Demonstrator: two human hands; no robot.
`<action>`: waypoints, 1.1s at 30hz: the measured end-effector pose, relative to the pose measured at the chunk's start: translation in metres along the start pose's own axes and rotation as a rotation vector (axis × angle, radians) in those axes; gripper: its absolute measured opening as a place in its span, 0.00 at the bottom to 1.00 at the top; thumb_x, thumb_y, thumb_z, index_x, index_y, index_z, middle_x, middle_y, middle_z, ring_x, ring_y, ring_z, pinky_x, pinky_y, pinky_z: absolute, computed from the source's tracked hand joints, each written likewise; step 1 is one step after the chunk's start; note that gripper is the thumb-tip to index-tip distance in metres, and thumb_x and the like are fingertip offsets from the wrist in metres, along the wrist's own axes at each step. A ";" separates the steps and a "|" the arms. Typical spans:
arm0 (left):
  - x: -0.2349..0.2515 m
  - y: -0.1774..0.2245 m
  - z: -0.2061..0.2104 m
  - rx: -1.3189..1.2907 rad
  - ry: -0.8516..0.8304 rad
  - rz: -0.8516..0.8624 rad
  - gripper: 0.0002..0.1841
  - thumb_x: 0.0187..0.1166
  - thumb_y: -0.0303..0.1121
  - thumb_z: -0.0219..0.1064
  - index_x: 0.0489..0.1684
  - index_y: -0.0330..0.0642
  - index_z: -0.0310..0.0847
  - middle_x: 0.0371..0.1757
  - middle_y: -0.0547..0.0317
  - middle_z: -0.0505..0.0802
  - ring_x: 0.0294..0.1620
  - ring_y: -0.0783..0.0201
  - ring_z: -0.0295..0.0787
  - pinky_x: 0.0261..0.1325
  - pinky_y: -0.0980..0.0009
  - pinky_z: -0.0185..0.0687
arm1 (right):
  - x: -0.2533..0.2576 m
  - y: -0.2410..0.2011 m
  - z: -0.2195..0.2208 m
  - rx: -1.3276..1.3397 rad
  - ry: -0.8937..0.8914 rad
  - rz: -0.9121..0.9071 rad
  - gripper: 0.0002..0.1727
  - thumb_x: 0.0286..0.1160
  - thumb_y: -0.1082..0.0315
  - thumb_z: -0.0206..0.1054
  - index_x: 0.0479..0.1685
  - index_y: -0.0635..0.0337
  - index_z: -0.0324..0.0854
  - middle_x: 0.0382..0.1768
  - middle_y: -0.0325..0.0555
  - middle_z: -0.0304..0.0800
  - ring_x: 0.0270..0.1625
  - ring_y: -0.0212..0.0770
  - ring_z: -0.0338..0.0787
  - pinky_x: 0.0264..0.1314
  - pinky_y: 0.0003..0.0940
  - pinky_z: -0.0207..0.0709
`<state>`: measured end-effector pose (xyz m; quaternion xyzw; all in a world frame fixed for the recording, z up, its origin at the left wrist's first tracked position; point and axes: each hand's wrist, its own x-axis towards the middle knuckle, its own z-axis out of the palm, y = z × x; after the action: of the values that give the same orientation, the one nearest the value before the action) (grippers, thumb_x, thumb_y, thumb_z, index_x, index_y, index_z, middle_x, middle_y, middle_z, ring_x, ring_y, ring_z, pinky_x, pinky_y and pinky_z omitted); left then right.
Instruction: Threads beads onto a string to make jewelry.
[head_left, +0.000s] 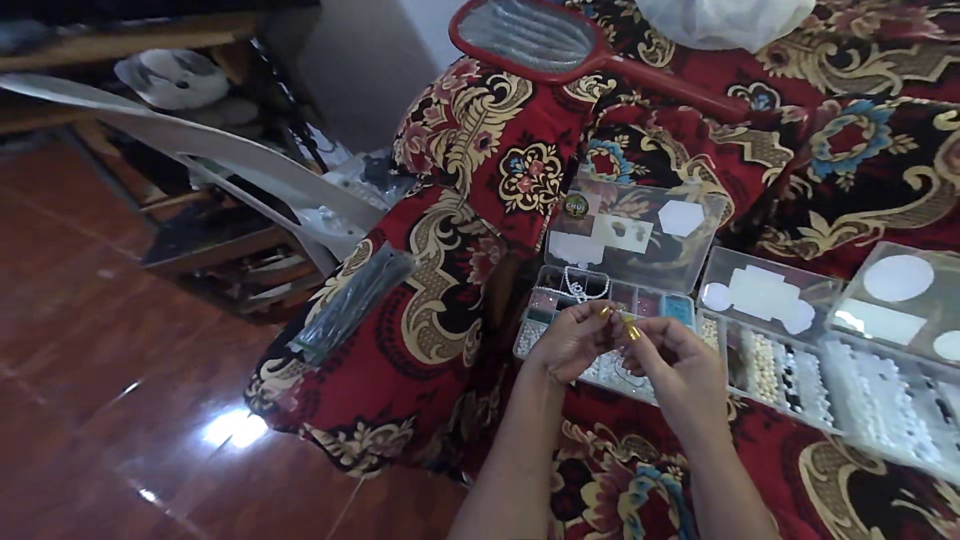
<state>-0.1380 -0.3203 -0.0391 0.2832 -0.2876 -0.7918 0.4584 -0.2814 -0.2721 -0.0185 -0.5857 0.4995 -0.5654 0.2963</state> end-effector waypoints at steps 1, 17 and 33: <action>0.000 0.000 -0.001 -0.012 -0.004 0.002 0.13 0.89 0.23 0.49 0.45 0.43 0.82 0.37 0.64 0.94 0.39 0.69 0.93 0.52 0.70 0.90 | 0.000 0.000 0.000 0.003 0.001 0.000 0.07 0.72 0.69 0.67 0.41 0.61 0.88 0.23 0.30 0.91 0.23 0.21 0.89 0.26 0.17 0.86; 0.000 -0.001 -0.003 -0.034 -0.051 -0.006 0.14 0.89 0.23 0.48 0.40 0.45 0.80 0.35 0.65 0.92 0.35 0.70 0.91 0.47 0.72 0.89 | -0.001 -0.001 0.003 0.033 0.002 0.000 0.06 0.70 0.71 0.68 0.39 0.62 0.89 0.28 0.33 0.94 0.26 0.23 0.92 0.30 0.18 0.88; 0.002 -0.002 -0.007 0.054 -0.103 0.085 0.13 0.83 0.22 0.55 0.33 0.48 0.83 0.36 0.67 0.94 0.37 0.72 0.92 0.48 0.73 0.89 | -0.002 -0.002 0.004 0.021 -0.014 -0.013 0.06 0.70 0.70 0.68 0.38 0.61 0.88 0.27 0.32 0.94 0.25 0.23 0.91 0.30 0.18 0.88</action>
<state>-0.1349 -0.3222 -0.0459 0.2418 -0.3441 -0.7770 0.4684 -0.2773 -0.2707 -0.0181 -0.5896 0.4876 -0.5685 0.3024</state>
